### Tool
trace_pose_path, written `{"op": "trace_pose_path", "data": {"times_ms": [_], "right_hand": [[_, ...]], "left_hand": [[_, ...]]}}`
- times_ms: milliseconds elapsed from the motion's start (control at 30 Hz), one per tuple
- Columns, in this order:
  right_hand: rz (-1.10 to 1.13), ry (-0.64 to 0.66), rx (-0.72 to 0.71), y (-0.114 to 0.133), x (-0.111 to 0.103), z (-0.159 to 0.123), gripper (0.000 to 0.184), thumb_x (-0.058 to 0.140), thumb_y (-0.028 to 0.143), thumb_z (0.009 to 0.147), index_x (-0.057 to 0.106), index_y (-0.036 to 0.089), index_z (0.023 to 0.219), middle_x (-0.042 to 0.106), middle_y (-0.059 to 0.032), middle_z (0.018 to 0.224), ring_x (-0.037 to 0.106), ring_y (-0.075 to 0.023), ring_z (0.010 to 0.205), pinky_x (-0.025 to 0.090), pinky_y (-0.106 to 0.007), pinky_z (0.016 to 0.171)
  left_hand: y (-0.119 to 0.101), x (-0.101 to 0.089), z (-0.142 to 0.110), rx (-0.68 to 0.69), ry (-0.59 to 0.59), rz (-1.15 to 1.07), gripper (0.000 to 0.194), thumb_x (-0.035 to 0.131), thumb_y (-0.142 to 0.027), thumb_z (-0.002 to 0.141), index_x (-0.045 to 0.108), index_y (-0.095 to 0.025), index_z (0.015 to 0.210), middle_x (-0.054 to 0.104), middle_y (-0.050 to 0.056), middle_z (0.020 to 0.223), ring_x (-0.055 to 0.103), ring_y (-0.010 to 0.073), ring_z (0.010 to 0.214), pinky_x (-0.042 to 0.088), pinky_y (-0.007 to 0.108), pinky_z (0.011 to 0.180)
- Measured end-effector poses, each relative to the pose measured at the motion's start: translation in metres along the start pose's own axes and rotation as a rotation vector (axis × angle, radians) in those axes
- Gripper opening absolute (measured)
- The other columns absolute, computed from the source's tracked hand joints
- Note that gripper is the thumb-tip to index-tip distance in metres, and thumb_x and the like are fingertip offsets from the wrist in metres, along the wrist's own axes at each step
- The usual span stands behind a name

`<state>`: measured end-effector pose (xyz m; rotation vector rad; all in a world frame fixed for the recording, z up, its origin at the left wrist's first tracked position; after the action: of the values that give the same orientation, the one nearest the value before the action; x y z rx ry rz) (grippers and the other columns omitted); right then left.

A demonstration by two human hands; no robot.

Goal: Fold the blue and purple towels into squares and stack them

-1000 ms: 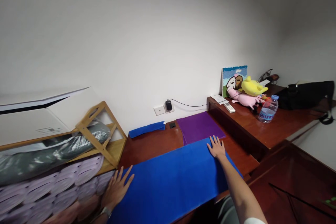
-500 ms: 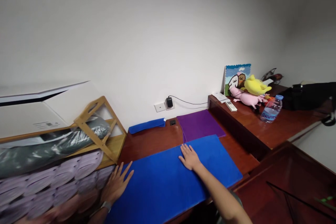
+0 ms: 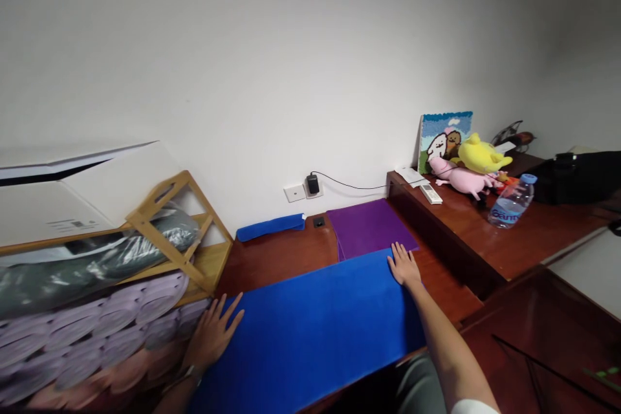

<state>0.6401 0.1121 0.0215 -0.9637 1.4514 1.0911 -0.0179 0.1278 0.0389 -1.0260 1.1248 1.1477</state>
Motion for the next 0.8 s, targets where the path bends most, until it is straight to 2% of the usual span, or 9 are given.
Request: {"op": "trace_pose_path", "data": {"times_ms": [200,300,367,433,533,600,633,700,800], "right_hand": [[-0.02,0.069,0.037,0.004,-0.019,-0.004,0.073,0.019,0.046,0.11,0.02,0.012,0.175,0.018,-0.0087,0.181,0.015,-0.0254,0.168,0.012,-0.049,0.136],[-0.038,0.048,0.028,0.031,-0.038,-0.007,0.071,0.026,0.036,0.108,0.027,0.005,0.172,0.024,-0.0172,0.178,0.02,-0.0311,0.167,0.012,-0.052,0.135],[-0.044,-0.004,-0.045,0.076,-0.045,-0.015,0.071,0.029,0.033,0.107,0.028,0.006,0.172,0.022,-0.0154,0.179,0.016,-0.0302,0.168,0.007,-0.05,0.136],[-0.018,-0.049,-0.2,0.145,-0.041,-0.031,0.069,0.03,0.036,0.108,0.027,0.013,0.174,0.02,-0.0078,0.18,0.013,-0.0258,0.169,0.004,-0.044,0.137],[0.147,-0.071,-0.546,0.261,-0.021,-0.071,0.07,0.029,0.048,0.112,0.028,0.016,0.174,0.024,-0.0076,0.179,0.018,-0.0265,0.167,0.012,-0.047,0.137],[0.209,-0.014,-0.663,0.313,-0.002,-0.093,0.071,0.029,0.053,0.112,0.029,0.017,0.174,0.026,-0.0075,0.178,0.02,-0.0262,0.167,0.015,-0.048,0.137],[0.224,0.016,-0.681,0.327,0.006,-0.099,0.072,0.028,0.055,0.112,0.029,0.017,0.173,0.026,-0.0077,0.178,0.021,-0.0261,0.167,0.015,-0.048,0.137],[0.226,0.051,-0.658,0.327,0.014,-0.099,0.071,0.027,0.055,0.113,0.03,0.017,0.173,0.027,-0.0086,0.178,0.021,-0.0262,0.167,0.015,-0.049,0.137],[0.171,0.051,-0.552,0.27,0.011,-0.076,0.071,0.023,0.053,0.113,0.028,0.017,0.173,0.026,-0.0093,0.178,0.019,-0.0263,0.167,0.014,-0.051,0.136]], "left_hand": [[-0.007,-0.004,-0.003,0.01,0.024,-0.007,0.066,0.032,-0.054,0.106,0.043,-0.027,0.166,0.041,0.015,0.175,0.033,0.037,0.164,0.03,0.058,0.132],[-0.009,-0.004,-0.004,0.017,0.0,-0.028,0.065,0.034,-0.053,0.106,0.044,-0.028,0.166,0.043,0.013,0.175,0.034,0.0363,0.164,0.031,0.057,0.132],[-0.009,-0.002,-0.004,0.023,-0.014,-0.038,0.066,0.036,-0.052,0.106,0.045,-0.027,0.165,0.043,0.014,0.174,0.035,0.0367,0.163,0.031,0.058,0.132],[-0.008,0.0,-0.004,0.034,-0.024,-0.054,0.066,0.036,-0.053,0.105,0.045,-0.026,0.165,0.043,0.015,0.174,0.037,0.036,0.163,0.031,0.057,0.132],[-0.007,0.002,-0.004,0.038,-0.036,-0.079,0.066,0.036,-0.053,0.106,0.045,-0.026,0.165,0.043,0.015,0.174,0.037,0.035,0.162,0.03,0.056,0.133],[-0.006,0.004,-0.004,0.025,-0.034,-0.082,0.066,0.038,-0.054,0.105,0.045,-0.026,0.165,0.041,0.015,0.175,0.035,0.0365,0.164,0.029,0.056,0.133],[-0.005,0.005,-0.004,0.02,-0.03,-0.082,0.067,0.039,-0.054,0.105,0.045,-0.027,0.165,0.04,0.015,0.176,0.033,0.0376,0.164,0.029,0.057,0.133],[-0.003,0.007,-0.003,0.015,-0.017,-0.078,0.067,0.04,-0.056,0.105,0.044,-0.028,0.166,0.038,0.014,0.177,0.031,0.0393,0.165,0.03,0.058,0.133],[0.001,0.011,-0.001,0.007,0.006,-0.067,0.068,0.04,-0.059,0.104,0.042,-0.031,0.167,0.037,0.012,0.178,0.029,0.0391,0.165,0.03,0.059,0.132]]}}
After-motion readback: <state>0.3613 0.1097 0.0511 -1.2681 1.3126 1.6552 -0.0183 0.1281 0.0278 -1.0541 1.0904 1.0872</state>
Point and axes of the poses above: each hand's wrist, its own z-axis towards the middle knuckle, its own x-axis out of the palm, y = z × x, the point moved 7 cm from there along z, towards the middle knuckle
